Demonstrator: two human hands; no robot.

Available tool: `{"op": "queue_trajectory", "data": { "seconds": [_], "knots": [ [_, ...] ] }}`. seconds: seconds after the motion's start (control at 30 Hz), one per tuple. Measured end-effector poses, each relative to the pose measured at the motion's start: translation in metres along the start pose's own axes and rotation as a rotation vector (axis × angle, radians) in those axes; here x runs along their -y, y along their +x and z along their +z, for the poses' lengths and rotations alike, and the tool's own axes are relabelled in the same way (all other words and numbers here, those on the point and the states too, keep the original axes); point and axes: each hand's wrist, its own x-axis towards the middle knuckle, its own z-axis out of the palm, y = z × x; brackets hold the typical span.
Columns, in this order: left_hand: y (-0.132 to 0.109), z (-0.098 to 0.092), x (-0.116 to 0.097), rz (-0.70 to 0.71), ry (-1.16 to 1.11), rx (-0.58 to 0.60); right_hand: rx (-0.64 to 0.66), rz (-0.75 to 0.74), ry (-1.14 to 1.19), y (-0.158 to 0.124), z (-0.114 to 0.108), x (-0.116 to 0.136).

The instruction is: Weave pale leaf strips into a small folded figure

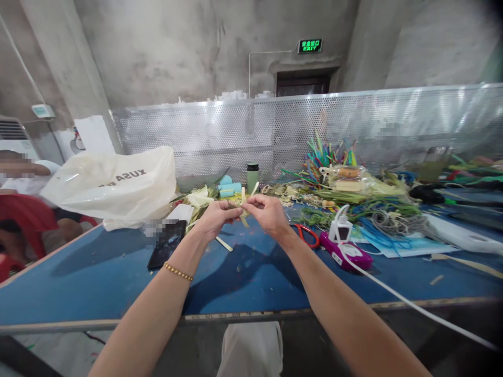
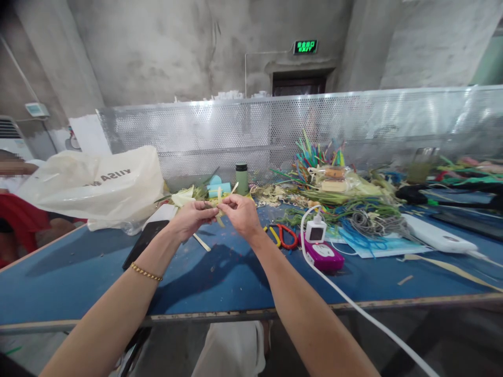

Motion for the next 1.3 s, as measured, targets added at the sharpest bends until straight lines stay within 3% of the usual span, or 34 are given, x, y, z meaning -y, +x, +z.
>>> {"op": "queue_trajectory", "data": {
  "seconds": [0.23, 0.5, 0.8, 0.97, 1.13, 1.3],
  "knots": [
    [-0.001, 0.002, 0.0, 0.02, 0.027, 0.022, -0.043, 0.012, -0.082, 0.0, 0.003, -0.007],
    [-0.002, 0.005, 0.0, 0.058, 0.069, 0.022, -0.059, 0.071, -0.088, -0.001, 0.002, 0.002],
    [0.002, 0.001, 0.002, 0.041, 0.032, -0.027, 0.012, 0.114, 0.003, -0.003, -0.003, 0.013],
    [0.005, -0.001, 0.002, -0.021, -0.09, -0.079, -0.204, 0.14, -0.032, 0.004, -0.015, 0.007],
    [0.004, 0.001, 0.002, -0.004, -0.04, -0.03, -0.097, 0.232, -0.025, 0.005, -0.012, 0.004],
    [0.003, 0.003, 0.002, -0.026, -0.054, -0.002, -0.052, 0.273, 0.126, 0.0, -0.009, 0.014]
  ]
}}
